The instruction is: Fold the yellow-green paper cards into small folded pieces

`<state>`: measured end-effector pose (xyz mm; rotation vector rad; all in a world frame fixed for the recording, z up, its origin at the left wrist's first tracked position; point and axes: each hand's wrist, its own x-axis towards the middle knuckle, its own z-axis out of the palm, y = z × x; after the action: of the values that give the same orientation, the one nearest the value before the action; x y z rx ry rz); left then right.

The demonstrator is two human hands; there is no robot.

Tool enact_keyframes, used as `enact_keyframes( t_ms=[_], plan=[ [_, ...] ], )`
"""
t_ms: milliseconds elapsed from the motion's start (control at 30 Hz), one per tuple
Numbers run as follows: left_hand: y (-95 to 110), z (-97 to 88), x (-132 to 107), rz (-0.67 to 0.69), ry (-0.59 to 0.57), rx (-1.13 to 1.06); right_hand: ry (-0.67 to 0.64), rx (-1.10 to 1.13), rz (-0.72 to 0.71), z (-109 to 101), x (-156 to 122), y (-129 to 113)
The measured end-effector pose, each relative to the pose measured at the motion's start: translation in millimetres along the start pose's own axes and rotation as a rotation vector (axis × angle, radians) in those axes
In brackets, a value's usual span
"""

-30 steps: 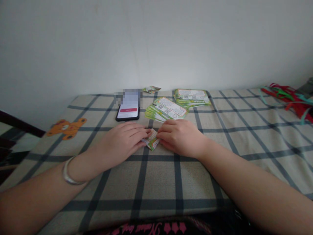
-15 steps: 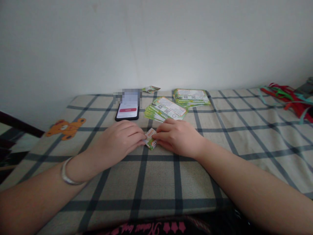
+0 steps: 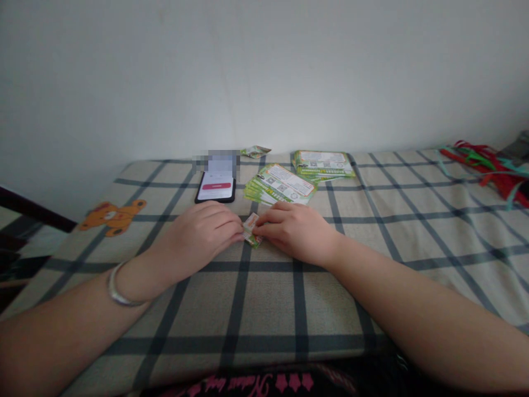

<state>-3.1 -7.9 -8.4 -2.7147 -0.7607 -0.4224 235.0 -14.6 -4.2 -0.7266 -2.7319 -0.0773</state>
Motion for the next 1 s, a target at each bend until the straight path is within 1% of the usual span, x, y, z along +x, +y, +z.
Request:
enact_keyframes(
  t_ms=[167, 367, 533, 667, 833, 1000],
  plan=[
    [3, -0.1, 1, -0.003, -0.016, -0.009, 0.005, 0.059, 0.016, 1, -1, 0],
    [11, -0.1, 2, -0.149, -0.044, -0.032, -0.013, 0.048, 0.062, -1, 3, -4],
    [10, 1.0, 2, -0.152, -0.022, -0.066, 0.032, 0.068, 0.084, 2, 5, -6],
    [10, -0.3, 2, -0.148, -0.001, -0.062, 0.04, 0.101, 0.122, 3, 6, -6],
    [11, -2.5, 3, -0.174, -0.001, -0.018, 0.001, 0.022, 0.189, 1, 7, -8],
    [13, -2.8, 3, -0.183, 0.012, 0.021, -0.003, -0.036, 0.203, 0, 6, -9]
  ],
)
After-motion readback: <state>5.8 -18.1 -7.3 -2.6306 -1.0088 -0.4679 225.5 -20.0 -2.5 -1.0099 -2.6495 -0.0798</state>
